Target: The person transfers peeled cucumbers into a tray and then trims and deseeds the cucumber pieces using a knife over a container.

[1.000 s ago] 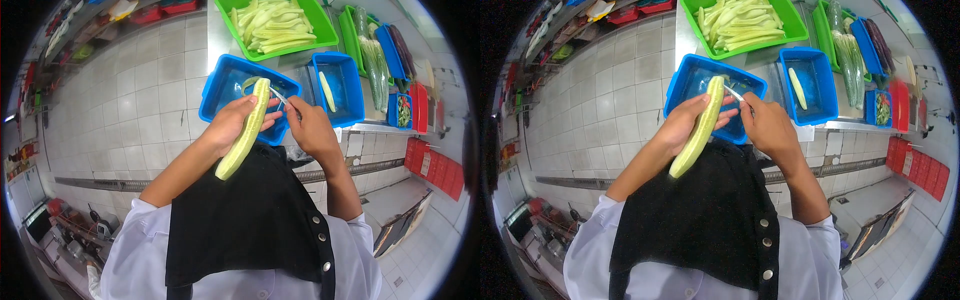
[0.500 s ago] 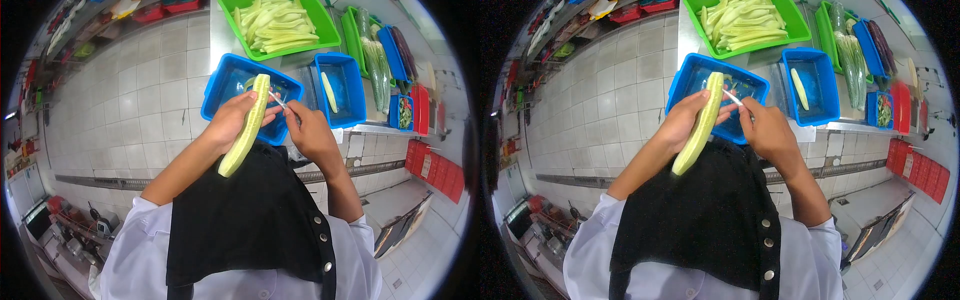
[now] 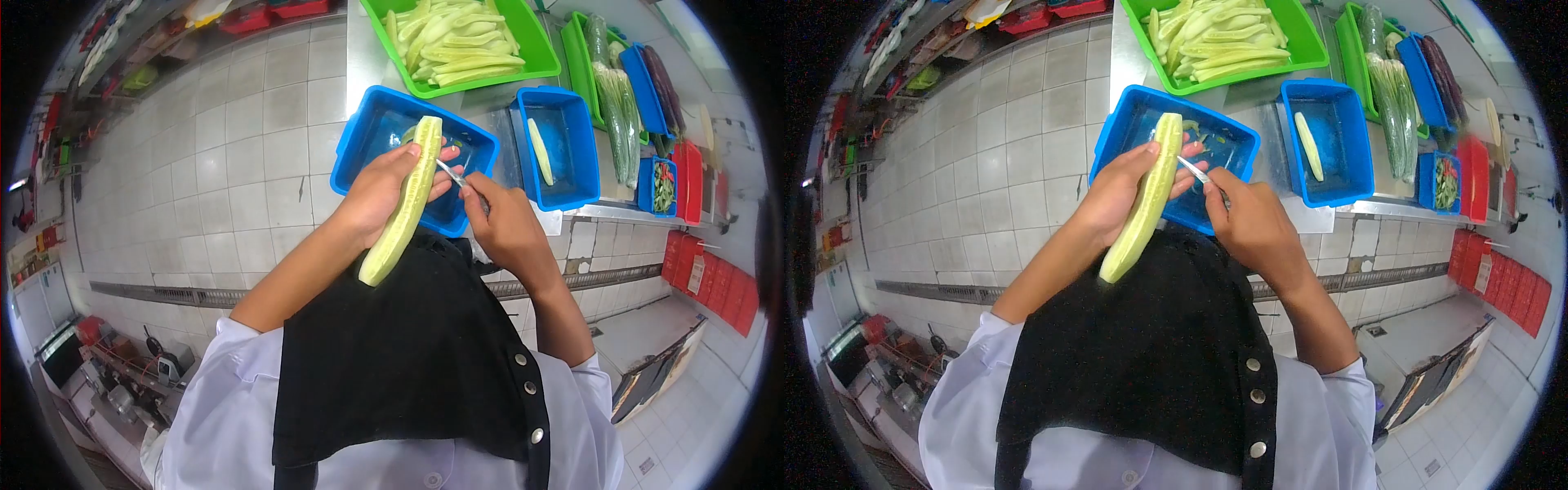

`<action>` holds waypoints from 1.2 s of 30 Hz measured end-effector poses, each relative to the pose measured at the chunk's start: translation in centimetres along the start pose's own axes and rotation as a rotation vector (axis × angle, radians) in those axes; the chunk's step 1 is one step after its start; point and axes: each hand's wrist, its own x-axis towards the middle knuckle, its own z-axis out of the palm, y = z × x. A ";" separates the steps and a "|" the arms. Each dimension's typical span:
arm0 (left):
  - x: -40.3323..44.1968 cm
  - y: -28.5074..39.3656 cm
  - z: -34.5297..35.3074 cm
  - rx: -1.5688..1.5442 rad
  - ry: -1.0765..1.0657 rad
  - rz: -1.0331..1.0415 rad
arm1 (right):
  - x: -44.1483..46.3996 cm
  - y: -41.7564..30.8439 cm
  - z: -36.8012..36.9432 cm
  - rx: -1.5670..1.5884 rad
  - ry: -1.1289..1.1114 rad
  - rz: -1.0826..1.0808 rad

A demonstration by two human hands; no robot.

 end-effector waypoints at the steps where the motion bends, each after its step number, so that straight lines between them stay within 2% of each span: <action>1: 0.0 0.0 -0.1 -0.003 -0.007 0.006 | 0.0 0.0 -0.1 0.008 -0.025 0.000; 4: 0.0 -0.3 -0.2 -0.017 -0.015 0.009 | 0.2 0.1 -0.4 0.152 -0.107 0.115; 5: 0.0 -0.3 -0.2 -0.028 -0.021 0.006 | 0.2 0.0 -0.3 0.153 -0.106 0.115; 7: 0.1 -0.4 -0.2 -0.031 -0.016 0.015 | -0.1 0.0 -0.3 0.101 -0.086 -0.030; 11: 0.0 -0.1 0.1 -0.018 -0.008 0.045 | -0.4 -0.3 0.2 0.065 -0.062 0.014; 14: -0.1 -0.3 0.0 -0.031 -0.019 0.050 | -0.3 -0.4 0.2 0.155 -0.060 0.033; 20: 0.1 -0.4 -0.3 0.019 -0.016 0.079 | -1.3 -1.6 0.3 0.025 0.008 0.009; 25: 0.0 -0.3 -0.2 0.019 -0.021 0.087 | -1.2 -1.2 0.4 0.118 -0.125 0.124; 28: -0.1 0.0 -0.1 0.021 -0.018 0.090 | -1.6 -2.2 -0.2 0.180 -0.176 0.123; 32: -0.2 0.3 0.1 0.012 -0.011 0.096 | -1.7 -2.4 -0.1 0.140 -0.132 0.087; 36: -0.4 0.4 0.1 0.042 -0.013 0.093 | -1.6 -2.9 -0.5 0.226 -0.251 0.179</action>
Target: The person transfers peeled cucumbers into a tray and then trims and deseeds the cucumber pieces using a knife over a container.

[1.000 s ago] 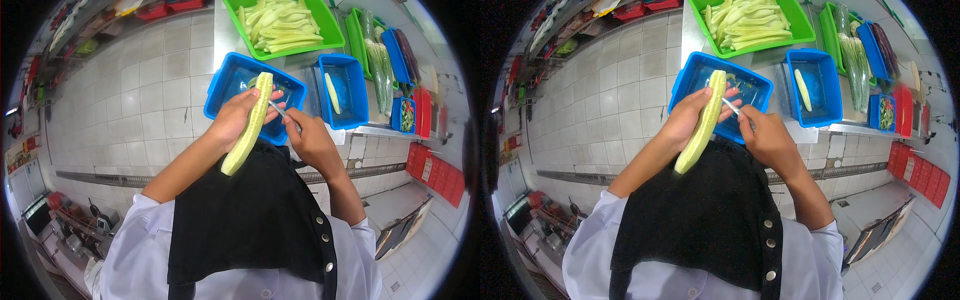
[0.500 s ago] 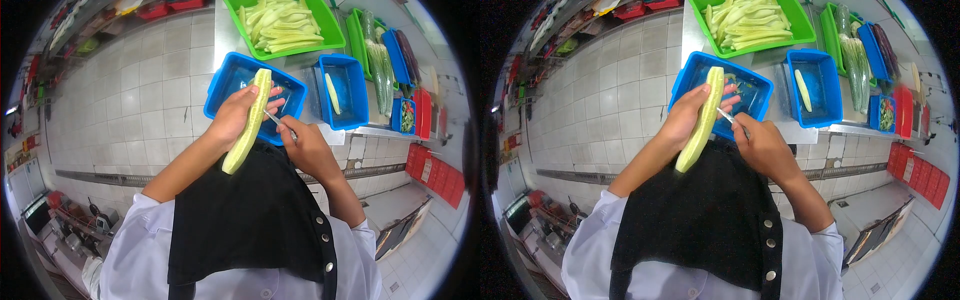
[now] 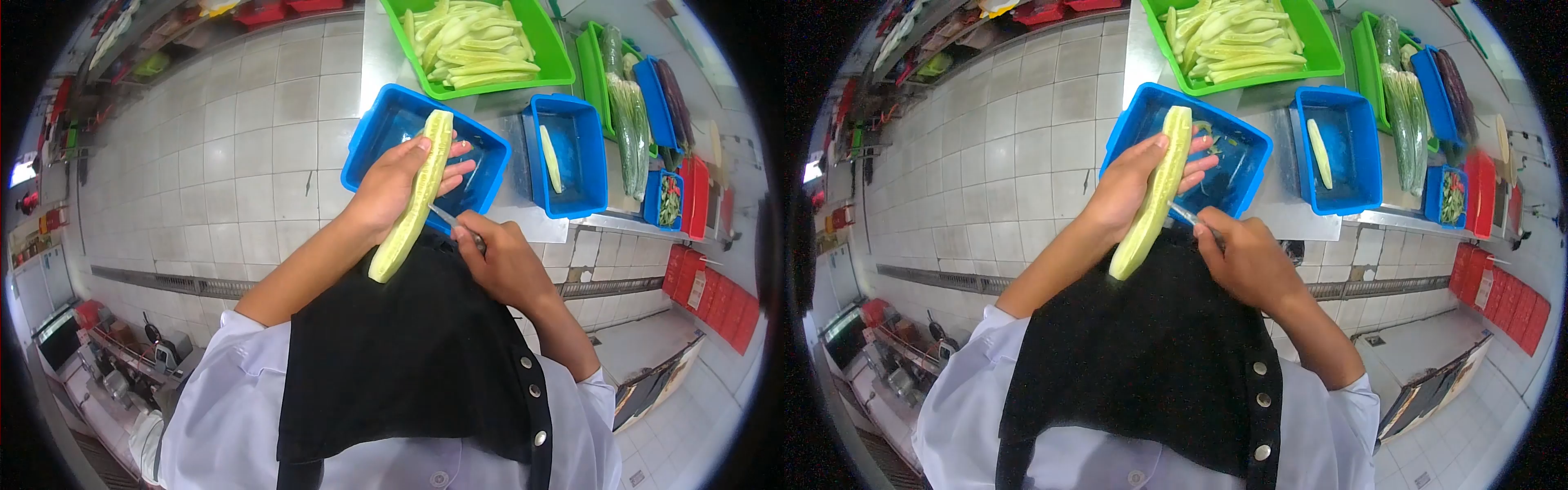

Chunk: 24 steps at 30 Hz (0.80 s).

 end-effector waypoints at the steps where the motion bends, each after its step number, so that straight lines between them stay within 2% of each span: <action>1: 0.0 0.0 0.0 0.009 0.009 -0.008 | -0.1 -0.2 0.0 0.027 -0.065 0.052; 6: -0.1 0.1 -0.3 0.018 0.019 -0.022 | -0.3 -0.1 0.1 0.003 -0.052 0.019; 9: -0.9 0.5 -0.3 0.050 0.006 -0.100 | 0.0 -0.3 -0.2 -0.070 0.000 0.001; 11: -1.7 0.1 -0.7 0.102 -0.056 -0.247 | 0.1 -0.2 -0.2 -0.139 0.060 -0.023; 18: -1.7 -0.8 -1.0 0.016 -0.115 -0.026 | 0.3 -0.2 0.2 0.012 0.024 -0.040; 24: -0.8 -0.5 -1.7 -0.051 -0.087 0.036 | 0.2 -0.7 1.1 -0.019 -0.030 0.014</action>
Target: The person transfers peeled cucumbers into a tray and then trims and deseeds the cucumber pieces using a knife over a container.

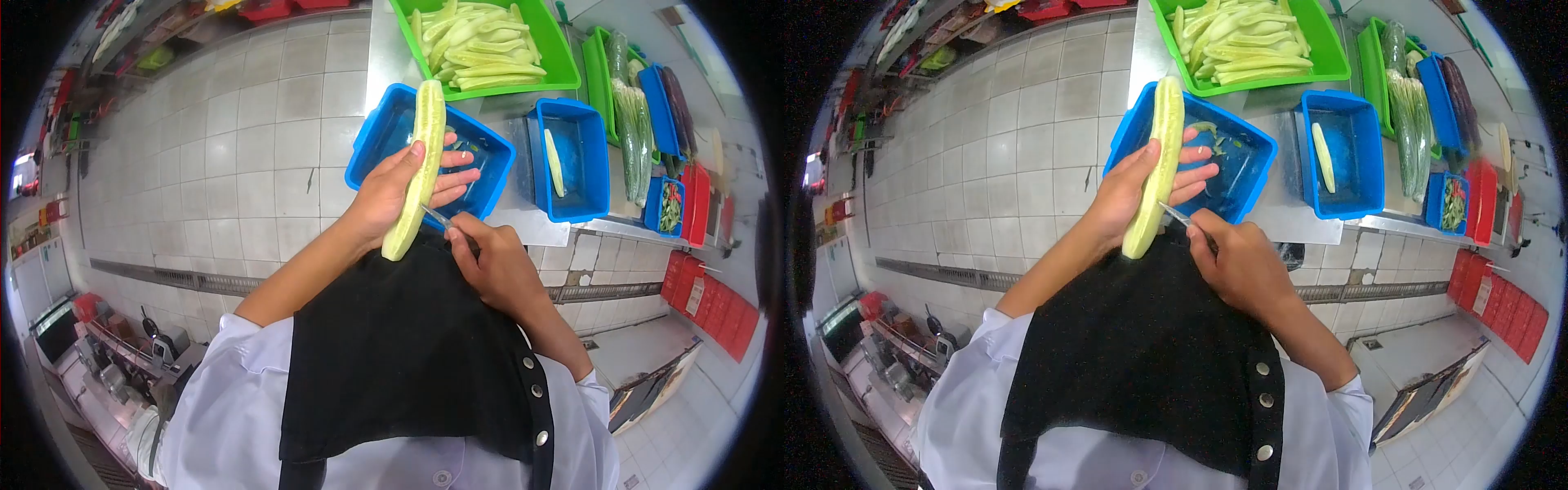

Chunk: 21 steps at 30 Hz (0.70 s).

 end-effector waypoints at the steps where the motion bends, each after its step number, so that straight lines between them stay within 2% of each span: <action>1: -0.1 0.0 0.1 -0.011 0.000 -0.002 | 0.0 0.0 0.0 -0.046 0.024 -0.020; 8: 0.1 0.3 0.4 0.006 -0.009 -0.001 | 0.4 0.2 -0.5 -0.085 0.139 -0.068; 21: 0.6 0.3 0.1 -0.055 0.005 -0.010 | -0.1 0.3 -0.2 -0.001 -0.023 -0.011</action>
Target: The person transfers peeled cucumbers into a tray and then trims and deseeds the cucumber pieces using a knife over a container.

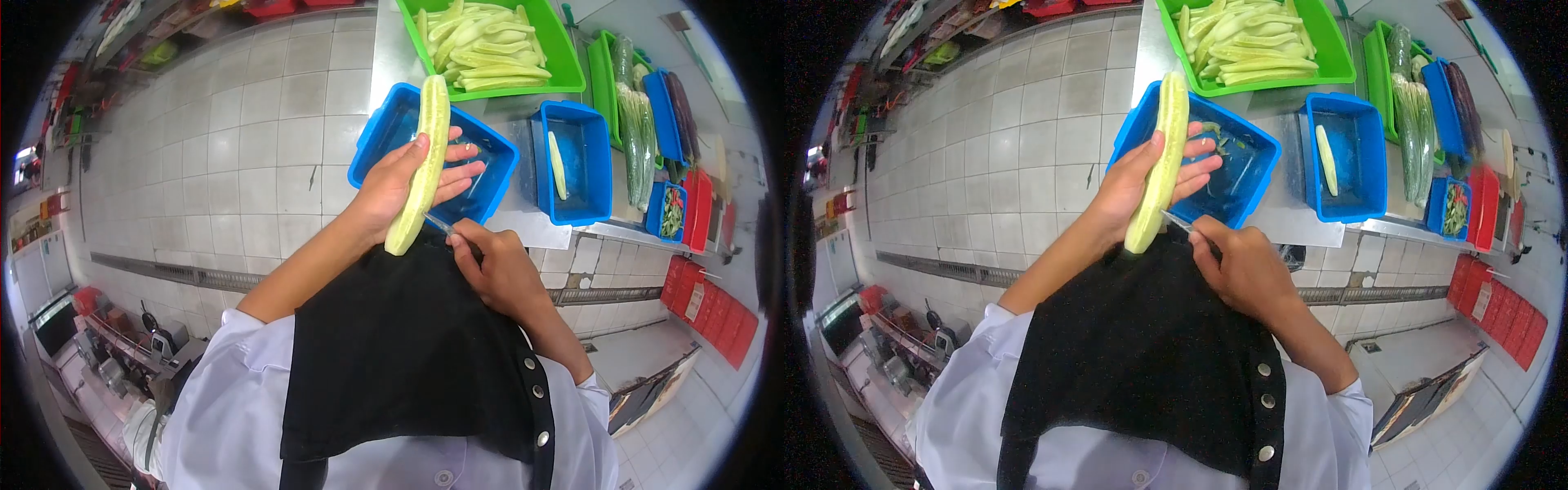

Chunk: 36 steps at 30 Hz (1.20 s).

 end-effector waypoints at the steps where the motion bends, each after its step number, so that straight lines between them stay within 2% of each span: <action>1: 0.1 0.0 -0.1 -0.001 -0.001 0.007 | 0.0 0.0 0.0 0.024 -0.008 0.004; 7: 0.7 -0.1 -0.3 -0.076 0.031 0.026 | -0.2 0.2 0.5 0.103 -0.089 -0.002; 20: 1.5 -0.6 -0.3 -0.171 0.057 -0.015 | 0.1 0.1 -0.1 0.023 -0.091 -0.041; 29: 2.0 -0.7 -0.4 -0.280 0.084 -0.042 | 0.7 0.3 -0.2 0.069 -0.156 -0.166; 32: 2.7 -0.4 -0.5 -0.319 0.147 -0.010 | 0.8 0.9 -0.4 0.000 -0.249 -0.186; 34: 3.4 0.5 -0.7 -0.262 0.190 0.137 | 1.2 2.6 -1.3 0.256 -0.261 -0.270; 35: 3.5 0.9 -0.7 -0.218 0.169 0.188 | 1.4 3.4 -1.5 0.250 -0.253 -0.276; 36: 3.6 1.0 -0.6 -0.212 0.158 0.190 | 1.5 4.2 -1.8 0.412 -0.213 -0.126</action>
